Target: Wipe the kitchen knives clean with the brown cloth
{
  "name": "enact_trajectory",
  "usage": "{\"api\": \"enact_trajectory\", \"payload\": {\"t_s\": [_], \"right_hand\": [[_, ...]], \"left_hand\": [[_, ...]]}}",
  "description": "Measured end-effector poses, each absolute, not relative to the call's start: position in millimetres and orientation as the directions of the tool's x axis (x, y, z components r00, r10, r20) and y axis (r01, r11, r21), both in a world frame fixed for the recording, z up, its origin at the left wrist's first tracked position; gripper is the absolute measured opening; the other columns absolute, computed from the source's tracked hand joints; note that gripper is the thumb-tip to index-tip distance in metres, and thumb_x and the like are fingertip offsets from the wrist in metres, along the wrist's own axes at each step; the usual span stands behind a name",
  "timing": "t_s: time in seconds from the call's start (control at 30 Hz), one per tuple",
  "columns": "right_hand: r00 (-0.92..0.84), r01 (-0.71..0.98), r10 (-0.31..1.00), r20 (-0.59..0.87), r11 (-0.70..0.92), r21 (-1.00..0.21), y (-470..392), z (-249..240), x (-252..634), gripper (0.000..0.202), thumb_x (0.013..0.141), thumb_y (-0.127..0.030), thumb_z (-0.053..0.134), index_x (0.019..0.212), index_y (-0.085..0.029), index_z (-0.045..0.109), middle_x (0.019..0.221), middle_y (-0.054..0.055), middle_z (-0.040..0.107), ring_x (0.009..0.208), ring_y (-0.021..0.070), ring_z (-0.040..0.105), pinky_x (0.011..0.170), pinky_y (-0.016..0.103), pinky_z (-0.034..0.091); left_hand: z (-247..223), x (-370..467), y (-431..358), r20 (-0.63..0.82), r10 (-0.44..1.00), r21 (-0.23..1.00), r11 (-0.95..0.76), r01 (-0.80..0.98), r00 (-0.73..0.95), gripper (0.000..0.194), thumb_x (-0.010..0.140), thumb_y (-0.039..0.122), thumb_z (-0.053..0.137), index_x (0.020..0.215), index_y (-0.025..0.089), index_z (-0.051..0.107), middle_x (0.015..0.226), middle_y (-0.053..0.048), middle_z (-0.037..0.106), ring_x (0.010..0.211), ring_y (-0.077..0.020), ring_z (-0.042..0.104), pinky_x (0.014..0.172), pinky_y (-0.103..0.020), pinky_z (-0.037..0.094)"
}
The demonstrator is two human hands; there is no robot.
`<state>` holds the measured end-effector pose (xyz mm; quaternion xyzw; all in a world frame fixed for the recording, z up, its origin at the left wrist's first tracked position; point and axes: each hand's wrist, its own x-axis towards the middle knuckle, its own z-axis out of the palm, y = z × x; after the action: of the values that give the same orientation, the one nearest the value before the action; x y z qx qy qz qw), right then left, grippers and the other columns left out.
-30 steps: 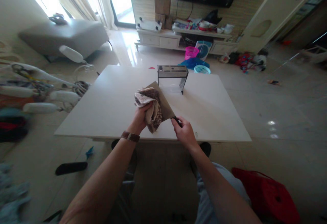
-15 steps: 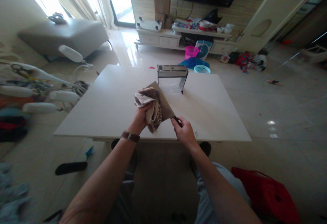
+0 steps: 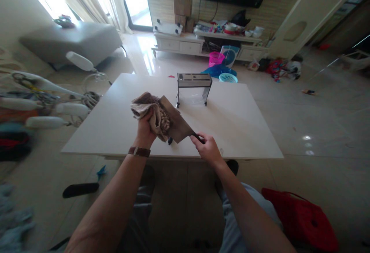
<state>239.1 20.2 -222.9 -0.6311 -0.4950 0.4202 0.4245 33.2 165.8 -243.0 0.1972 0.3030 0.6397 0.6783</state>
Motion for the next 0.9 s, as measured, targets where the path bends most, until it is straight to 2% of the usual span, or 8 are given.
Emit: {"api": "enact_trajectory", "payload": {"t_s": [0.17,0.37,0.6,0.77,0.9], "right_hand": [[0.178,0.262,0.976,-0.128,-0.173,-0.949,19,-224,243,0.043,0.089,-0.06,0.064,0.091,-0.018,0.073,0.053,-0.005,0.051,0.046,0.0115,0.044,0.047,0.024,0.035],[0.219,0.272,0.966,-0.135,-0.194,-0.943,21,-224,238,0.046,0.088,-0.062,0.064,0.092,-0.017,0.072,0.055,-0.005,0.051,0.047,0.011,0.043,0.047,0.024,0.035],[0.206,0.271,0.966,-0.156,-0.21,-0.939,21,-222,233,0.045,0.089,-0.06,0.061,0.092,-0.016,0.073,0.052,-0.004,0.051,0.048,0.0126,0.046,0.05,0.025,0.04],[0.206,0.288,0.969,-0.136,-0.193,-0.938,22,-224,233,0.047,0.089,-0.061,0.061,0.094,-0.016,0.074,0.052,-0.003,0.053,0.049,0.014,0.049,0.049,0.025,0.04],[0.206,0.299,0.97,-0.13,-0.189,-0.935,21,-225,234,0.046,0.09,-0.06,0.061,0.096,-0.016,0.074,0.054,-0.002,0.055,0.05,0.0145,0.051,0.05,0.025,0.04]], "left_hand": [[-239,40,159,-0.237,0.971,0.636,0.179,-0.751,0.03,0.012,0.087,0.028,0.076,0.096,0.02,0.077,0.1,-0.005,0.08,0.106,-0.0246,0.075,0.104,-0.042,0.061],[-251,53,153,-0.286,0.946,0.646,0.309,-0.698,0.154,0.027,0.081,0.027,0.082,0.104,0.017,0.075,0.111,-0.009,0.079,0.106,-0.0254,0.076,0.105,-0.044,0.06],[-260,54,154,-0.298,0.944,0.659,0.309,-0.685,0.14,0.036,0.076,0.026,0.086,0.109,0.016,0.074,0.112,-0.01,0.079,0.099,-0.0248,0.077,0.101,-0.044,0.061],[-259,55,153,-0.308,0.937,0.645,0.335,-0.687,0.167,0.034,0.077,0.027,0.086,0.107,0.016,0.074,0.108,-0.01,0.08,0.103,-0.0262,0.076,0.103,-0.045,0.06],[-259,56,153,-0.318,0.935,0.649,0.336,-0.682,0.157,0.029,0.078,0.026,0.085,0.103,0.016,0.074,0.105,-0.009,0.08,0.099,-0.0246,0.077,0.103,-0.044,0.061]]}}
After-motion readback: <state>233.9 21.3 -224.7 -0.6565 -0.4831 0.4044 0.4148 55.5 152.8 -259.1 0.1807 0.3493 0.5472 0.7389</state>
